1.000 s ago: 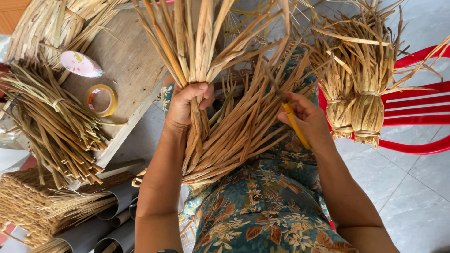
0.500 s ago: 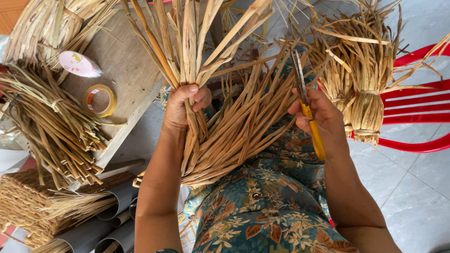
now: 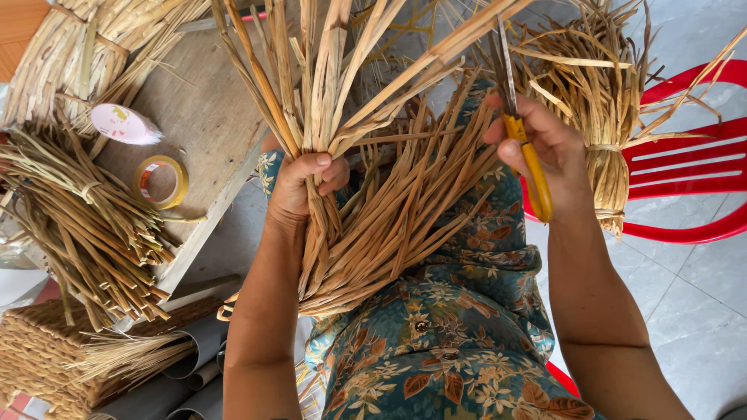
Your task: The person sits with a bundled dried-grass broom across their lap and uses yellow-handled scissors to trim and even up the protruding stalk ends, rotating the bundle and working section by section around the head. Finished grass brooms and loose stalks sit on the nearby table and floor.
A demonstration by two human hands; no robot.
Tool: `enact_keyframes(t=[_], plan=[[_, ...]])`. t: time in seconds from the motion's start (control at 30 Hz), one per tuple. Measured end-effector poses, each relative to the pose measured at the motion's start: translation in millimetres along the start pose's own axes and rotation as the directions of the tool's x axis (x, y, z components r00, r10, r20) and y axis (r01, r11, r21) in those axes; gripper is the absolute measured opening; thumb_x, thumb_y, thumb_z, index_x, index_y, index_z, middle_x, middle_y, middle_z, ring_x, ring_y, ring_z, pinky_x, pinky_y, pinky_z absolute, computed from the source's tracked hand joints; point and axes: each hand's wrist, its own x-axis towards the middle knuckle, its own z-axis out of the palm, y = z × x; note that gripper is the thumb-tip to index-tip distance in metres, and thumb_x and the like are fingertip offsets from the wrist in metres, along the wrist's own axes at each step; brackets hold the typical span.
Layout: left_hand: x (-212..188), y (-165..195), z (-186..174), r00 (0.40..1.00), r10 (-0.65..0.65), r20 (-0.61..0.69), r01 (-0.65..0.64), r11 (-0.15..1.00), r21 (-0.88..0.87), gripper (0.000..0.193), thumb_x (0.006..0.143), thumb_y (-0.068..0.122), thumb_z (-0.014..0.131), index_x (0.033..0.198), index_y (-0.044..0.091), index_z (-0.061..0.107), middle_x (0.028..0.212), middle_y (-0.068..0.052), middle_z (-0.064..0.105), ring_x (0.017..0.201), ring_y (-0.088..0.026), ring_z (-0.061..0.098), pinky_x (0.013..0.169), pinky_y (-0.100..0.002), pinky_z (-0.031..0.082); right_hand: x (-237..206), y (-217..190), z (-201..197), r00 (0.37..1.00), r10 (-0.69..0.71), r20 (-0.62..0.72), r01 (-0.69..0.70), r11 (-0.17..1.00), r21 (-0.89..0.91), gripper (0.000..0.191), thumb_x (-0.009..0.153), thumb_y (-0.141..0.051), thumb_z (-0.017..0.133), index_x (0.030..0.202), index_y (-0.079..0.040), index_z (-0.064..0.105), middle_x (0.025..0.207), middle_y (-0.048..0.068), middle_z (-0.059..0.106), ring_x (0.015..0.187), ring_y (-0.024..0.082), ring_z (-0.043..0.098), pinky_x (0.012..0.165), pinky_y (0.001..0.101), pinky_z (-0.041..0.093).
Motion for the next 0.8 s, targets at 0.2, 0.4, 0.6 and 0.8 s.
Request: enact_keyframes(t=[0.2,0.4,0.6,0.8], plan=[[-2.2,3.6,-1.0,1.000,-0.001,-0.006,0.001,1.000,-0.003,0.024,0.088,0.017,0.070,0.104,0.002,0.062,0.066,-0.002,0.052,0.050,-0.013,0.043,0.052,-0.029,0.034,7.5,1.8,6.3,0.996,-0.078,-0.037,0.078,0.997,0.002,0.038,0.105,-0.015,0.071,0.137,0.005,0.065,0.092,0.005,0.065,0.060,0.005,0.050,0.052,0.0192,0.038],[-2.0,7.7,-6.2,0.999,0.003,-0.032,-0.004,1.000,-0.004,0.021,0.089,0.017,0.070,0.102,0.002,0.061,0.068,-0.003,0.052,0.051,-0.013,0.043,0.053,-0.030,0.034,-1.8,-2.3,5.9,0.985,-0.073,-0.157,0.084,0.994,0.067,0.029,0.111,-0.014,0.065,0.130,0.008,0.066,0.072,0.003,0.058,0.055,0.004,0.048,0.052,0.0184,0.037],[-0.7,8.2,-4.3,0.999,0.003,-0.050,-0.004,1.000,-0.009,0.025,0.086,0.014,0.069,0.107,0.002,0.062,0.068,-0.003,0.052,0.051,-0.013,0.043,0.051,-0.028,0.034,-14.2,3.9,11.9,0.991,-0.124,-0.053,0.118,0.988,-0.101,0.044,0.100,-0.020,0.072,0.137,0.001,0.063,0.091,0.004,0.064,0.069,0.007,0.055,0.057,0.0207,0.043],[3.4,0.5,-7.6,0.999,0.045,-0.024,-0.045,0.999,0.012,0.021,0.090,0.011,0.070,0.106,0.001,0.061,0.070,-0.006,0.052,0.052,-0.014,0.043,0.050,-0.029,0.034,-26.2,20.6,18.7,0.997,0.079,-0.013,-0.079,0.997,-0.002,0.058,0.093,-0.027,0.080,0.140,0.000,0.061,0.098,0.002,0.064,0.082,0.004,0.054,0.069,0.0174,0.041]])
